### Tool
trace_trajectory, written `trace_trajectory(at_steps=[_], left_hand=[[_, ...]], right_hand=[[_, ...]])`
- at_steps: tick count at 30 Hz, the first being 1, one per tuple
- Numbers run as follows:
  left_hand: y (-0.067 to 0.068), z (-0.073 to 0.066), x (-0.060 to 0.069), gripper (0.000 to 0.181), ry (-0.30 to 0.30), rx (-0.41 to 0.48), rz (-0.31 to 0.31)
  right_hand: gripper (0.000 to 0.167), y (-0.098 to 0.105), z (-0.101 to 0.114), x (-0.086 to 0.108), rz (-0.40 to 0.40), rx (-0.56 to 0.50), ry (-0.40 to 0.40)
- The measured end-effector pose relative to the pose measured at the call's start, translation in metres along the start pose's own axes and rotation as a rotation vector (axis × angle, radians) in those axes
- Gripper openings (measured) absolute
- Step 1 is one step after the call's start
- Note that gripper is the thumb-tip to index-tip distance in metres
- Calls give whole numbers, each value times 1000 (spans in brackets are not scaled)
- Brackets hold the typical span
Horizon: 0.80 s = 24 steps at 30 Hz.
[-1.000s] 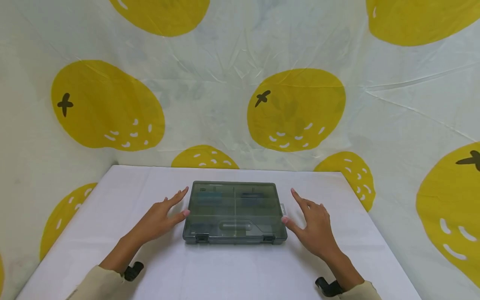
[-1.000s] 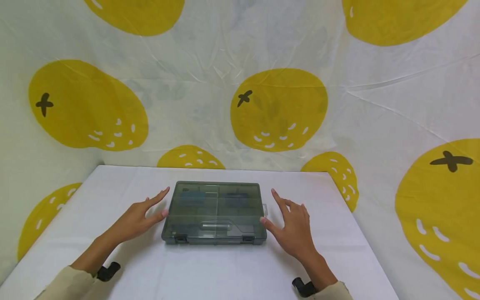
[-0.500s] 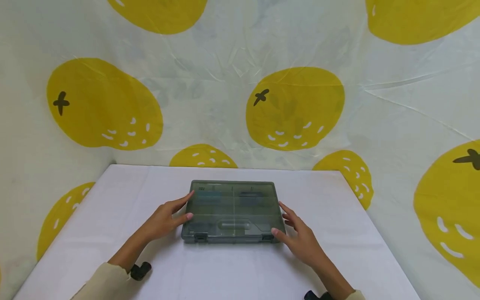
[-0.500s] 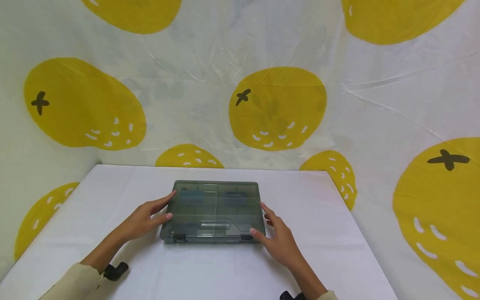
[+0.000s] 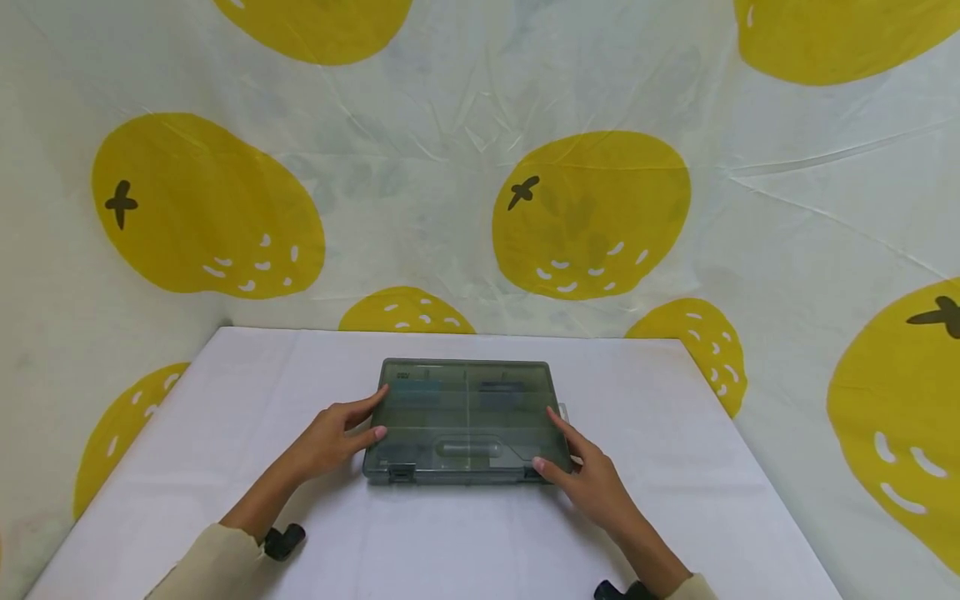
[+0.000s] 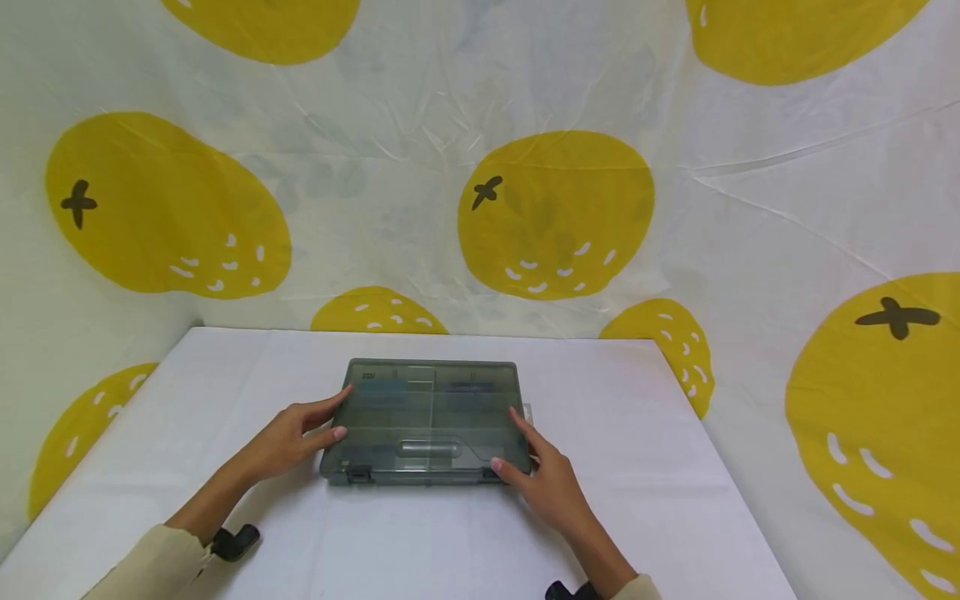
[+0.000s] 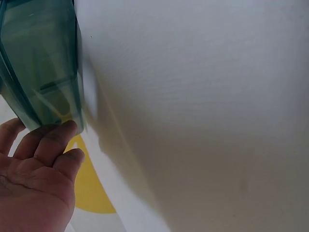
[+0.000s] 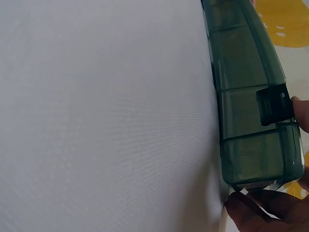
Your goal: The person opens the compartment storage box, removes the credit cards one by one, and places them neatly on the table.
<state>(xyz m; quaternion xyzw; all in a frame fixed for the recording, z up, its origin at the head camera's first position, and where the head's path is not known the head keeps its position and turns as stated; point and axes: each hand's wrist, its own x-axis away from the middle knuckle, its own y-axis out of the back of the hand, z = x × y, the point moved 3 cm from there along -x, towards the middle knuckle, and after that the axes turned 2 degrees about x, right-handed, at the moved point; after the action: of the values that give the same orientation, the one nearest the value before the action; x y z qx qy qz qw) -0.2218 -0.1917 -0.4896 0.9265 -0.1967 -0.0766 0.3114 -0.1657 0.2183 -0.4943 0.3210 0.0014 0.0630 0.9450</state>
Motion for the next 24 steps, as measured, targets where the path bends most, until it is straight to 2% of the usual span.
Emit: trace_trajectory(at_steps=[6, 11, 16, 24], left_hand=[[0, 1, -1, 74, 9, 17, 2], [0, 2, 0, 74, 17, 33, -2], [-1, 0, -1, 74, 29, 48, -5], [-2, -2, -1, 74, 40, 58, -4]], right_hand=[[88, -1, -3, -1, 3, -30, -16], [90, -1, -1, -1, 17, -99, -14], [91, 1, 0, -2, 16, -145, -44], [96, 4, 3, -2, 21, -159, -75]])
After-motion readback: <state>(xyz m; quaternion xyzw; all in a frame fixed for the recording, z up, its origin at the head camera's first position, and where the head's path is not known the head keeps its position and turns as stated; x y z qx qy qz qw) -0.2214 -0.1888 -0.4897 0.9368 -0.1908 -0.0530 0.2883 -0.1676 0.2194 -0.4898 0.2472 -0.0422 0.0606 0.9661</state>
